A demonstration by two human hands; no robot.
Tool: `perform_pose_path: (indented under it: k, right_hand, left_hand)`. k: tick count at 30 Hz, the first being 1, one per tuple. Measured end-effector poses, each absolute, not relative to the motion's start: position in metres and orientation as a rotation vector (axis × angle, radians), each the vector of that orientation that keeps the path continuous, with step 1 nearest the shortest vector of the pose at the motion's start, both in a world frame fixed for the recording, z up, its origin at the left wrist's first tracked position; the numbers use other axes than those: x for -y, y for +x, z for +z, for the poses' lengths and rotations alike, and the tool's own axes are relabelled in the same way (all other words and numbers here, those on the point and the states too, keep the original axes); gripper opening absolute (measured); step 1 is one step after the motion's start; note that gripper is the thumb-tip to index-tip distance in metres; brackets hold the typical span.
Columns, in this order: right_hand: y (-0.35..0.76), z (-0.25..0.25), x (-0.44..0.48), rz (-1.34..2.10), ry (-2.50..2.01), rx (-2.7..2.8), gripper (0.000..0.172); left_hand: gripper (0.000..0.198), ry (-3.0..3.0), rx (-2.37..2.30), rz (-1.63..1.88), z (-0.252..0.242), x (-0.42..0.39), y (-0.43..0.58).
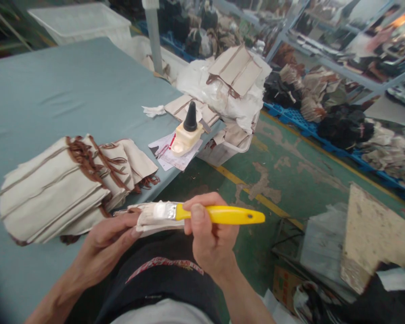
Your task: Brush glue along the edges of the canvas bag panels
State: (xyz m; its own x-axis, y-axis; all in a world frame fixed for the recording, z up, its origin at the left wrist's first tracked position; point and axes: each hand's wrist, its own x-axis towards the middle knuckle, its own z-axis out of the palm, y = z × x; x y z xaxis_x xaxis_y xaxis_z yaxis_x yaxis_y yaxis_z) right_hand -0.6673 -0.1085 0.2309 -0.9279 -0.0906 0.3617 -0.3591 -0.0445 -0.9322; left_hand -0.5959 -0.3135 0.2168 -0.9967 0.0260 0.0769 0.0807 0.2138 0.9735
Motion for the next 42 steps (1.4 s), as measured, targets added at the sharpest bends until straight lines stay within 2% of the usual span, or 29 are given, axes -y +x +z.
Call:
perform_pose_path:
  k: [7,13,21,30,37,42]
  right_hand:
    - [-0.662,0.229,0.11,2.121,0.723,2.127,0.025]
    - [-0.676,0.229,0.119,2.212,0.403,2.038,0.033]
    - [-0.67,0.224,0.119,2.239,0.469,2.036,0.031]
    - [-0.665,0.213,0.106,2.253,0.678,2.075,0.018]
    - [-0.687,0.222,0.113,2.431,0.46,2.092,0.04]
    - [-0.703,0.224,0.111,2.376,0.42,2.303,0.036]
  left_hand:
    - [0.024,-0.179,2.416,-1.87,0.214,0.316,-0.59]
    - [0.023,-0.258,2.453,-1.746,0.21,0.314,-0.59]
    - [0.026,-0.322,2.466,-1.611,0.197,0.315,-0.593]
    - [0.023,-0.327,2.369,-1.598,0.19,0.312,-0.602]
    - [0.025,-0.305,2.369,-1.613,0.188,0.316,-0.603]
    - [0.023,-0.36,2.409,-1.548,0.191,0.315,-0.605]
